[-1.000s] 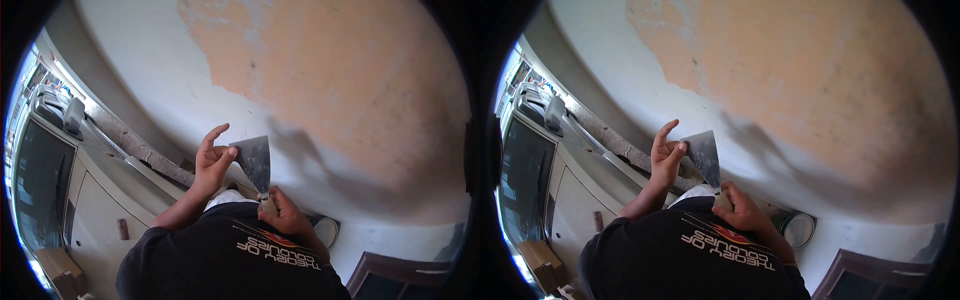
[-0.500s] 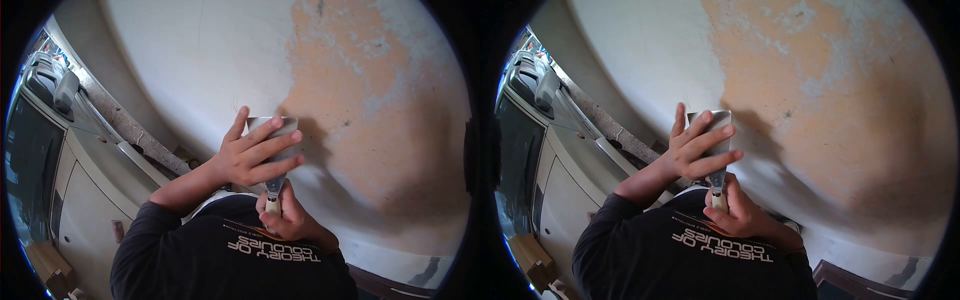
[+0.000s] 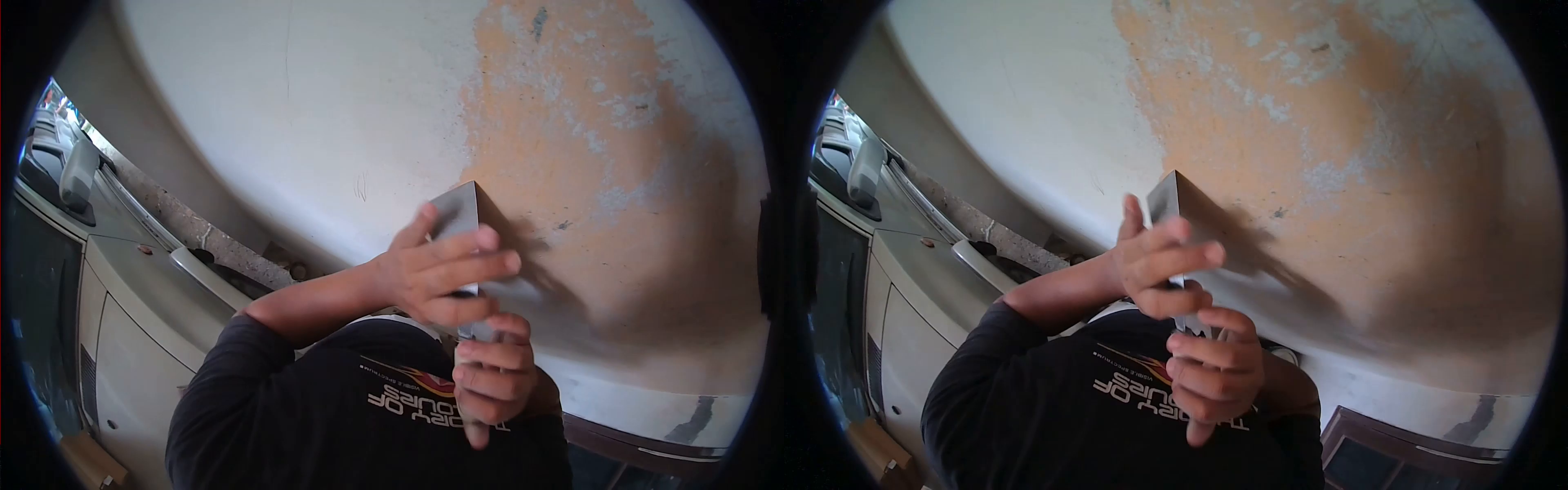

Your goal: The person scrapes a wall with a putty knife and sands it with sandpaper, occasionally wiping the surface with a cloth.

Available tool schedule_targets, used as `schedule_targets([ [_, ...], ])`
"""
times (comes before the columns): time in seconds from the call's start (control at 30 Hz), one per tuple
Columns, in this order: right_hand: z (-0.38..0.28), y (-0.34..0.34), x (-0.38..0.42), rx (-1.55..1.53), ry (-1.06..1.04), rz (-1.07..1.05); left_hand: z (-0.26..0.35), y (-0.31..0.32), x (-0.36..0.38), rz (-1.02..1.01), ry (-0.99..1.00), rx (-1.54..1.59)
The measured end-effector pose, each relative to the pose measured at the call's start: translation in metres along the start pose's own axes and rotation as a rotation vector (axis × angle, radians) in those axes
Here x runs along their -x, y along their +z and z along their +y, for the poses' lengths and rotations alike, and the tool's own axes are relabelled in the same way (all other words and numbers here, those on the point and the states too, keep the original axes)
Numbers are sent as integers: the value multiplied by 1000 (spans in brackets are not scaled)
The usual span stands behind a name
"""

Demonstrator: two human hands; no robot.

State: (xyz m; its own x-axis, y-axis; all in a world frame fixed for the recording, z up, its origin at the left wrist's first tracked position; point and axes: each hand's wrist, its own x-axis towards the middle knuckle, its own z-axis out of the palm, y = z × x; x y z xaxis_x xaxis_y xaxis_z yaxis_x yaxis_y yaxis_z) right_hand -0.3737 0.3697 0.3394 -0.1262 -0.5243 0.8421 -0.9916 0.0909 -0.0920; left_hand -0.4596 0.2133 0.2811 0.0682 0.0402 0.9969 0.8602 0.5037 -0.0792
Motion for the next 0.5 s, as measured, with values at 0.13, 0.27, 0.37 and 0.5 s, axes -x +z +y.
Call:
schedule_targets([
  [0.13, 7, -27, -32, -67, -107, -123, -7, 23, -27, 177, 97, 198],
  [0.27, 33, -32, -41, 305, -395, -69, 0, 30, -38, 193, 46, 111],
  [0.37, 24, -71, -62, 592, -243, -474, 2, 33, -47, 195, 59, 21],
  [0.5, 26, -92, -103, 420, -158, -700, -2, 30, -66, 247, 13, -45],
])
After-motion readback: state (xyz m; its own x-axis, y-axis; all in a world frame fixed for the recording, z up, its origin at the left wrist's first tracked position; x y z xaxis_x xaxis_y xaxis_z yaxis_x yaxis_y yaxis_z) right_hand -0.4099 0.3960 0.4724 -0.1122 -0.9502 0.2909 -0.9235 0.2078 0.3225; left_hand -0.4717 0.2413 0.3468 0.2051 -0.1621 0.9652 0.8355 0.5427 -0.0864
